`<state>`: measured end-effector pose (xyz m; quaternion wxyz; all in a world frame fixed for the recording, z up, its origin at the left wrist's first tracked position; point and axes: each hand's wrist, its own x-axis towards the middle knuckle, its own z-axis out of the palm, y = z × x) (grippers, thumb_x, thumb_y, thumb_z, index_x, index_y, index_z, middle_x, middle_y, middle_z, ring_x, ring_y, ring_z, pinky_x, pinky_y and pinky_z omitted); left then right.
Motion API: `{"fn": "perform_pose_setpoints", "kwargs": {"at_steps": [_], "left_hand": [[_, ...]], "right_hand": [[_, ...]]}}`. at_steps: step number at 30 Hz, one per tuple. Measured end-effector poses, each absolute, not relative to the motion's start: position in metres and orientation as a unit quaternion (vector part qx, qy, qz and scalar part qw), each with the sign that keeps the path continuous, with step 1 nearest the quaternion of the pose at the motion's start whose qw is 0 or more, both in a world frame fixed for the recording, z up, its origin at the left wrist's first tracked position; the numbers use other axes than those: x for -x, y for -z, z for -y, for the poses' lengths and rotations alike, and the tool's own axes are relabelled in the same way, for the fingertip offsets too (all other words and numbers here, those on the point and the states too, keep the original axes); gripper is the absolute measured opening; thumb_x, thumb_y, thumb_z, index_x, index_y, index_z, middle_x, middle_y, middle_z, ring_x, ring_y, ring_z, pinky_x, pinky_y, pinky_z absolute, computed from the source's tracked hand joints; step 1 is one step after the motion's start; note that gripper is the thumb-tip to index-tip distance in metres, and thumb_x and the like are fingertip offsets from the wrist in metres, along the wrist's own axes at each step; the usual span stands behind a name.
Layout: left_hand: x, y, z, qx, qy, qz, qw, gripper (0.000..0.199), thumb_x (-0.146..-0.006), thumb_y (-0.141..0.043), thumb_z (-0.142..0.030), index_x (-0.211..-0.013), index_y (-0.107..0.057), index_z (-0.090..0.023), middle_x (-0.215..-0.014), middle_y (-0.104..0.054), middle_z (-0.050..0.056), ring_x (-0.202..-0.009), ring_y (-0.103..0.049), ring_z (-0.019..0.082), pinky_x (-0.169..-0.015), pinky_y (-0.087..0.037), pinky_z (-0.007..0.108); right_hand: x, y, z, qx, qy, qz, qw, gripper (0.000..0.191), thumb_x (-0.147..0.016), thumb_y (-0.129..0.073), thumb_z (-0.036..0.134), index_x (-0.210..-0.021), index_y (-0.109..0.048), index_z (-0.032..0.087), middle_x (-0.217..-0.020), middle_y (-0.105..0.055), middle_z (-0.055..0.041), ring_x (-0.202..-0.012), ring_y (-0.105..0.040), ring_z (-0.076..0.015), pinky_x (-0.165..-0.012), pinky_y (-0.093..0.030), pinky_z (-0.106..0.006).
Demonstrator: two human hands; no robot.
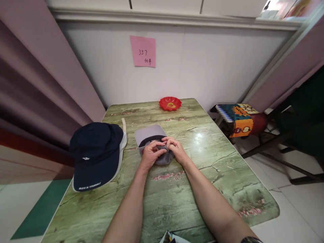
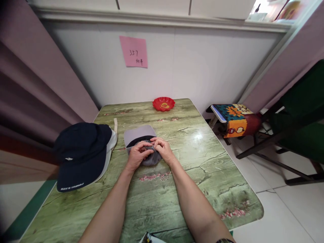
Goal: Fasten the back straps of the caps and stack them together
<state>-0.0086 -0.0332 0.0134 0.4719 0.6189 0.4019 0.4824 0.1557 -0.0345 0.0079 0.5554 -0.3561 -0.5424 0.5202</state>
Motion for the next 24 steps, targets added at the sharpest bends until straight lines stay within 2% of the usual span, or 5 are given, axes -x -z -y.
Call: {"fn": "perform_pose_setpoints", "kwargs": {"at_steps": [11, 19, 24], "left_hand": [[0.0116, -0.0126, 0.0322, -0.627, -0.469, -0.389, 0.485, 0.028, -0.068, -0.083, -0.033, -0.090, -0.073, -0.017, -0.089, -0.062, 0.002, -0.045, -0.046, 0.003, -0.038, -0.037, 0.017], [0.0111, -0.0159, 0.0330, -0.623, -0.463, -0.381, 0.502, 0.028, -0.067, -0.084, -0.031, -0.088, -0.072, -0.017, -0.087, -0.061, 0.001, -0.044, -0.048, 0.002, -0.038, -0.039, 0.016], [0.0122, -0.0188, 0.0349, -0.604, -0.458, -0.359, 0.545, 0.033, -0.066, -0.084, -0.031, -0.092, -0.070, -0.016, -0.096, -0.062, 0.004, -0.054, -0.059, 0.007, -0.044, -0.051, 0.020]], "right_hand": [[-0.1579, -0.0123, 0.0344, 0.333, -0.550, 0.548, 0.534, 0.026, -0.072, -0.074, 0.037, -0.061, -0.056, 0.020, -0.113, -0.062, -0.0072, -0.095, -0.061, -0.0200, -0.097, -0.045, -0.038], [-0.1607, -0.0116, 0.0348, 0.337, -0.557, 0.552, 0.521, 0.026, -0.073, -0.073, 0.037, -0.062, -0.057, 0.020, -0.114, -0.063, -0.0064, -0.100, -0.061, -0.0208, -0.098, -0.043, -0.038], [-0.1611, -0.0116, 0.0346, 0.341, -0.556, 0.554, 0.518, 0.027, -0.073, -0.072, 0.036, -0.062, -0.054, 0.021, -0.113, -0.064, -0.0061, -0.102, -0.060, -0.0217, -0.097, -0.043, -0.038]]}}
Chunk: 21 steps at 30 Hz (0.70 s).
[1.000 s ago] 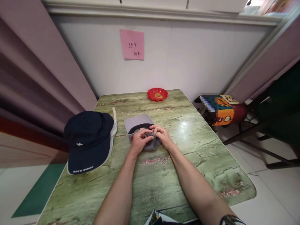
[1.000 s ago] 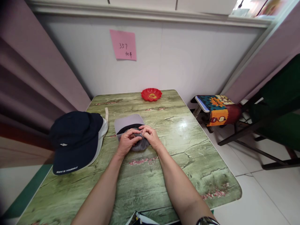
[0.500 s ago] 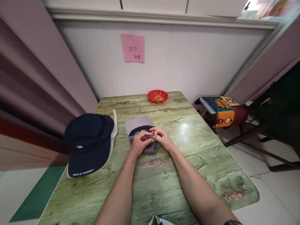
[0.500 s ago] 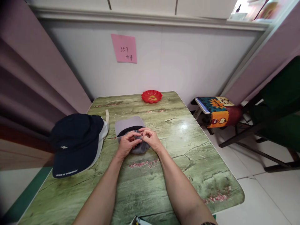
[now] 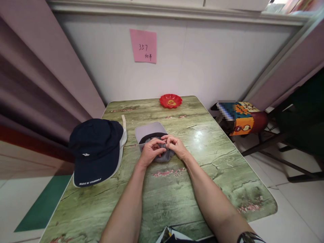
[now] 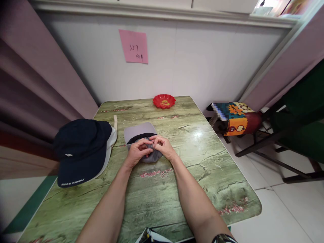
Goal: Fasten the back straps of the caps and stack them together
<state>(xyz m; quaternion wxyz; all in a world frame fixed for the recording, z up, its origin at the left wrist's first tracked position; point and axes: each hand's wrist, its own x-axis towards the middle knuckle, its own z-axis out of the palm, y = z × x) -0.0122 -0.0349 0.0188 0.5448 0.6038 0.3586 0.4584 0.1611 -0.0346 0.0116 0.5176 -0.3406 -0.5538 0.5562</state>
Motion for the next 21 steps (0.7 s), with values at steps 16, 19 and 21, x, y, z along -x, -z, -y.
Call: {"fn": "perform_pose_setpoints", "kwargs": {"at_steps": [16, 19, 21], "left_hand": [[0.0119, -0.0233, 0.0356, -0.631, -0.448, -0.348, 0.529, 0.028, -0.074, -0.077, -0.031, -0.099, -0.072, -0.017, -0.100, -0.062, 0.006, -0.052, -0.056, 0.006, -0.043, -0.049, 0.019], [0.0121, -0.0232, 0.0356, -0.636, -0.448, -0.346, 0.524, 0.028, -0.074, -0.077, -0.032, -0.098, -0.072, -0.017, -0.099, -0.062, 0.005, -0.053, -0.056, 0.006, -0.043, -0.049, 0.018], [0.0120, -0.0229, 0.0355, -0.635, -0.451, -0.344, 0.525, 0.028, -0.074, -0.077, -0.031, -0.098, -0.073, -0.018, -0.098, -0.061, 0.005, -0.053, -0.056, 0.005, -0.043, -0.049, 0.018]], "right_hand": [[-0.1629, -0.0069, 0.0334, 0.335, -0.555, 0.547, 0.530, 0.016, -0.074, -0.062, 0.026, -0.061, -0.054, 0.021, -0.111, -0.067, -0.0042, -0.108, -0.058, -0.0222, -0.099, -0.040, -0.036], [-0.1630, -0.0077, 0.0337, 0.336, -0.550, 0.555, 0.526, 0.016, -0.074, -0.063, 0.026, -0.061, -0.054, 0.021, -0.111, -0.067, -0.0044, -0.109, -0.058, -0.0224, -0.100, -0.040, -0.036], [-0.1630, -0.0086, 0.0339, 0.336, -0.546, 0.559, 0.525, 0.017, -0.074, -0.064, 0.027, -0.062, -0.054, 0.021, -0.110, -0.067, -0.0047, -0.109, -0.058, -0.0224, -0.100, -0.039, -0.036]]}}
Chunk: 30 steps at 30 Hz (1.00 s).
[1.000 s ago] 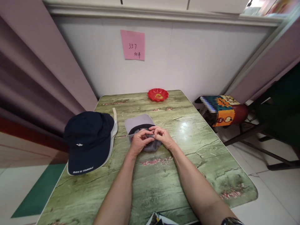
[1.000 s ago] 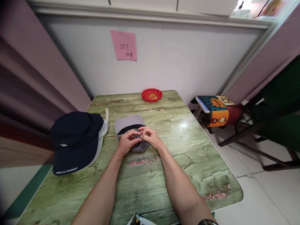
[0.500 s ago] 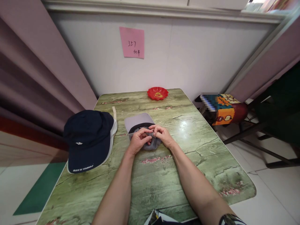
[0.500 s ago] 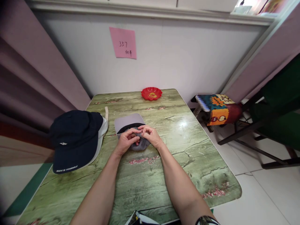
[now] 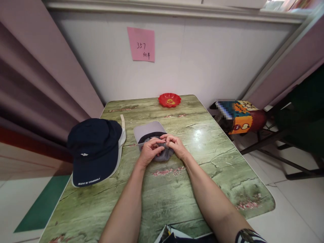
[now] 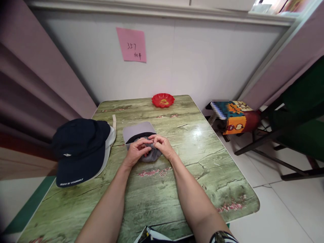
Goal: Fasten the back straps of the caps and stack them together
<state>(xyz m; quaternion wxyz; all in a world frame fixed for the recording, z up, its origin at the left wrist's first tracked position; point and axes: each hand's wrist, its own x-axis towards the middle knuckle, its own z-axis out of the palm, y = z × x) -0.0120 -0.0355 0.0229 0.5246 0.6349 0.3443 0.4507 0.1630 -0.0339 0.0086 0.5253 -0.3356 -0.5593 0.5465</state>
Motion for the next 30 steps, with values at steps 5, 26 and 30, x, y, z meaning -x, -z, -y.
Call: {"fn": "perform_pose_setpoints", "kwargs": {"at_steps": [5, 26, 30], "left_hand": [[0.0125, -0.0206, 0.0345, -0.631, -0.454, -0.343, 0.528, 0.028, -0.074, -0.078, -0.032, -0.097, -0.074, -0.018, -0.098, -0.062, 0.005, -0.053, -0.057, 0.005, -0.043, -0.049, 0.017], [0.0154, -0.0218, 0.0353, -0.592, -0.450, -0.360, 0.563, 0.030, -0.069, -0.080, -0.029, -0.094, -0.069, -0.016, -0.085, -0.064, 0.001, -0.051, -0.056, 0.007, -0.045, -0.048, 0.019], [0.0149, -0.0244, 0.0365, -0.590, -0.441, -0.362, 0.571, 0.030, -0.069, -0.080, -0.028, -0.094, -0.069, -0.015, -0.084, -0.064, 0.001, -0.052, -0.056, 0.007, -0.046, -0.048, 0.019]], "right_hand": [[-0.1631, -0.0121, 0.0344, 0.341, -0.541, 0.567, 0.520, 0.020, -0.073, -0.067, 0.031, -0.062, -0.054, 0.021, -0.111, -0.067, -0.0052, -0.111, -0.057, -0.0234, -0.101, -0.039, -0.038], [-0.1631, -0.0095, 0.0337, 0.348, -0.548, 0.548, 0.527, 0.025, -0.077, -0.073, 0.043, -0.068, -0.065, 0.021, -0.110, -0.067, -0.0059, -0.108, -0.061, -0.0220, -0.103, -0.040, -0.038], [-0.1635, -0.0096, 0.0338, 0.337, -0.559, 0.546, 0.525, 0.025, -0.076, -0.074, 0.040, -0.066, -0.063, 0.020, -0.112, -0.066, -0.0055, -0.103, -0.062, -0.0209, -0.100, -0.042, -0.038]]}}
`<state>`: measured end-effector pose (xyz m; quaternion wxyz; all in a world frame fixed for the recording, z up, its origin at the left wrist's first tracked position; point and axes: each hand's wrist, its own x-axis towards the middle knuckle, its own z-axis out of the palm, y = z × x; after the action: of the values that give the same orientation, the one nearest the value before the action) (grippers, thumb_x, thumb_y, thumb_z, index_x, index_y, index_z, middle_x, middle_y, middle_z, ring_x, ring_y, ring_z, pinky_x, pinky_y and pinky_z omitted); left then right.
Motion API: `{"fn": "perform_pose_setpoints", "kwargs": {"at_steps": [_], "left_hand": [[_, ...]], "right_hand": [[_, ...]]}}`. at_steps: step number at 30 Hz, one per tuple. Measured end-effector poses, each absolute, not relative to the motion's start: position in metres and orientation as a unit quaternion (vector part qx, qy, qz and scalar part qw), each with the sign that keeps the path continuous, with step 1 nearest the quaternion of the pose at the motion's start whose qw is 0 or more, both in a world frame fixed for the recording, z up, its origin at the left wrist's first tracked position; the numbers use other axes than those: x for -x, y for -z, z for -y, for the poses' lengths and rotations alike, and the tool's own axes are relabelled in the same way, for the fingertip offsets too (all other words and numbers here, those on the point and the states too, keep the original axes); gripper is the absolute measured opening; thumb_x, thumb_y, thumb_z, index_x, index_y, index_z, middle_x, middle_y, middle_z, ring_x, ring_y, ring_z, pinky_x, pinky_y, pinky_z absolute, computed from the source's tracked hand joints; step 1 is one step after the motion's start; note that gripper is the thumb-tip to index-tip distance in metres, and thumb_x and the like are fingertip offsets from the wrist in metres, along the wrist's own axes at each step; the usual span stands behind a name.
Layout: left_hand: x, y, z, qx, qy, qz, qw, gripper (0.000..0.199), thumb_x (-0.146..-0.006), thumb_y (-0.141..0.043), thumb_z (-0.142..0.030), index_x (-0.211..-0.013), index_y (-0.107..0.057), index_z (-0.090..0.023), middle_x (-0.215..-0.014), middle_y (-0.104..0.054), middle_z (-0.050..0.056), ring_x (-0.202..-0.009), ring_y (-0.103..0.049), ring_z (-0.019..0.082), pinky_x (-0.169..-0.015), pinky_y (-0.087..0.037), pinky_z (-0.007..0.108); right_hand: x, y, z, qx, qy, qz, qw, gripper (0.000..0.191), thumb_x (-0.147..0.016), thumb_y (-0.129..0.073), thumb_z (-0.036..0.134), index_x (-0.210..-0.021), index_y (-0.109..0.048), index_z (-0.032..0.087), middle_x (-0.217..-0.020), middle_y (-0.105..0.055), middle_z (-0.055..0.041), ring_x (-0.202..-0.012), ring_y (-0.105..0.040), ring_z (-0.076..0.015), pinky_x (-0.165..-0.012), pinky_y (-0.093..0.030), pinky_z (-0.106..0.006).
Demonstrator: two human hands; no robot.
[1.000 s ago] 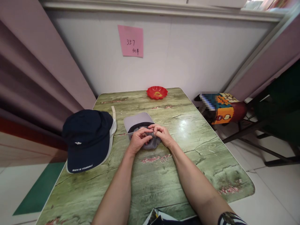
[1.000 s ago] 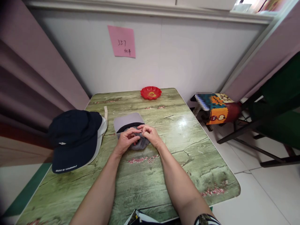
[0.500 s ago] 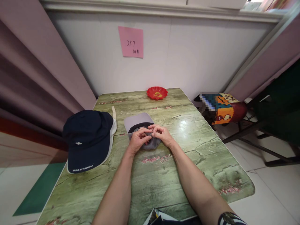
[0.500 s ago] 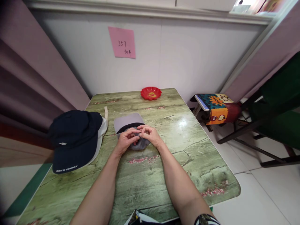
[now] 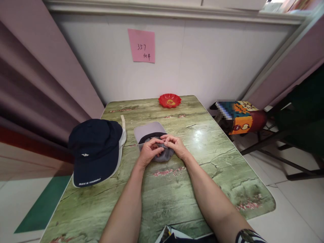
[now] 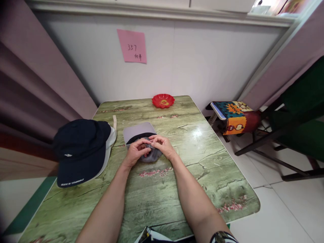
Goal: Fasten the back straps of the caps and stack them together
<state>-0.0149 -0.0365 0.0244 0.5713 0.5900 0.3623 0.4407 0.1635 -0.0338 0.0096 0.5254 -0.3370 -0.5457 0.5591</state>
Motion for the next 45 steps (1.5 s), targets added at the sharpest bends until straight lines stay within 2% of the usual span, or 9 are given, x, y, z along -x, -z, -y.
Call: {"fn": "perform_pose_setpoints", "kwargs": {"at_steps": [5, 10, 15, 20, 25, 30, 35, 41, 45], "left_hand": [[0.015, -0.025, 0.036, -0.590, -0.433, -0.362, 0.577, 0.030, -0.068, -0.081, -0.027, -0.092, -0.067, -0.015, -0.076, -0.063, -0.001, -0.050, -0.054, 0.007, -0.045, -0.047, 0.019], [0.014, -0.024, 0.035, -0.587, -0.431, -0.373, 0.574, 0.031, -0.067, -0.081, -0.028, -0.092, -0.066, -0.015, -0.065, -0.061, -0.003, -0.047, -0.053, 0.008, -0.044, -0.045, 0.019], [0.016, -0.024, 0.036, -0.562, -0.462, -0.388, 0.566, 0.033, -0.070, -0.080, -0.030, -0.097, -0.067, -0.014, -0.059, -0.062, -0.004, -0.046, -0.053, 0.009, -0.047, -0.045, 0.020], [0.019, -0.024, 0.034, -0.539, -0.501, -0.405, 0.542, 0.031, -0.073, -0.078, -0.029, -0.099, -0.068, -0.015, -0.053, -0.059, -0.005, -0.047, -0.052, 0.009, -0.051, -0.043, 0.020], [0.019, -0.023, 0.033, -0.534, -0.500, -0.405, 0.549, 0.033, -0.074, -0.076, -0.029, -0.101, -0.067, -0.014, -0.057, -0.061, -0.003, -0.047, -0.053, 0.009, -0.051, -0.044, 0.021], [0.018, -0.022, 0.033, -0.511, -0.519, -0.383, 0.568, 0.031, -0.075, -0.076, -0.029, -0.098, -0.059, -0.017, -0.075, -0.066, -0.002, -0.050, -0.056, 0.008, -0.049, -0.047, 0.021], [0.018, -0.020, 0.032, -0.513, -0.515, -0.381, 0.571, 0.027, -0.078, -0.073, -0.030, -0.096, -0.061, -0.016, -0.076, -0.066, 0.001, -0.055, -0.060, 0.011, -0.051, -0.051, 0.023], [0.015, -0.018, 0.031, -0.519, -0.557, -0.409, 0.503, 0.025, -0.071, -0.078, -0.031, -0.085, -0.066, -0.014, -0.108, -0.065, 0.008, -0.058, -0.062, 0.010, -0.044, -0.050, 0.021], [0.014, -0.015, 0.030, -0.530, -0.561, -0.419, 0.478, 0.021, -0.072, -0.077, -0.031, -0.079, -0.066, -0.013, -0.108, -0.063, 0.008, -0.057, -0.060, 0.008, -0.044, -0.050, 0.021]], "right_hand": [[-0.161, -0.008, 0.032, 0.347, -0.561, 0.537, 0.526, 0.022, -0.073, -0.078, 0.036, -0.067, -0.064, 0.020, -0.109, -0.066, -0.0058, -0.108, -0.060, -0.0209, -0.103, -0.040, -0.037], [-0.154, -0.004, 0.031, 0.364, -0.566, 0.493, 0.551, 0.028, -0.066, -0.084, 0.038, -0.068, -0.062, 0.020, -0.106, -0.066, -0.0050, -0.098, -0.063, -0.0192, -0.095, -0.047, -0.034], [-0.155, -0.011, 0.036, 0.381, -0.500, 0.550, 0.550, 0.035, -0.087, -0.059, 0.055, -0.101, -0.066, 0.024, -0.110, -0.067, -0.0055, -0.101, -0.064, -0.0201, -0.094, -0.049, -0.035], [-0.154, -0.013, 0.040, 0.414, -0.320, 0.689, 0.502, 0.051, -0.077, -0.075, 0.043, -0.124, -0.060, 0.028, -0.120, -0.066, -0.0053, -0.112, -0.061, -0.0244, -0.101, -0.045, -0.039], [-0.151, -0.006, 0.038, 0.443, -0.260, 0.709, 0.482, 0.032, -0.084, -0.069, 0.036, -0.115, -0.067, 0.027, -0.107, -0.071, -0.0046, -0.101, -0.064, -0.0234, -0.094, -0.048, -0.039], [-0.151, -0.005, 0.037, 0.439, -0.261, 0.704, 0.494, 0.032, -0.083, -0.071, 0.036, -0.114, -0.069, 0.027, -0.103, -0.073, -0.0040, -0.096, -0.065, -0.0222, -0.091, -0.049, -0.036], [-0.149, -0.005, 0.037, 0.448, -0.250, 0.696, 0.503, 0.021, -0.085, -0.069, 0.033, -0.104, -0.072, 0.027, -0.095, -0.073, -0.0027, -0.089, -0.066, -0.0207, -0.087, -0.049, -0.035], [-0.149, -0.009, 0.038, 0.462, -0.211, 0.697, 0.507, 0.020, -0.085, -0.069, 0.037, -0.101, -0.073, 0.026, -0.095, -0.074, -0.0034, -0.090, -0.065, -0.0215, -0.088, -0.048, -0.036], [-0.149, -0.012, 0.039, 0.460, -0.194, 0.709, 0.498, 0.025, -0.084, -0.070, 0.038, -0.106, -0.072, 0.027, -0.098, -0.074, -0.0038, -0.092, -0.066, -0.0221, -0.095, -0.045, -0.040]]}}
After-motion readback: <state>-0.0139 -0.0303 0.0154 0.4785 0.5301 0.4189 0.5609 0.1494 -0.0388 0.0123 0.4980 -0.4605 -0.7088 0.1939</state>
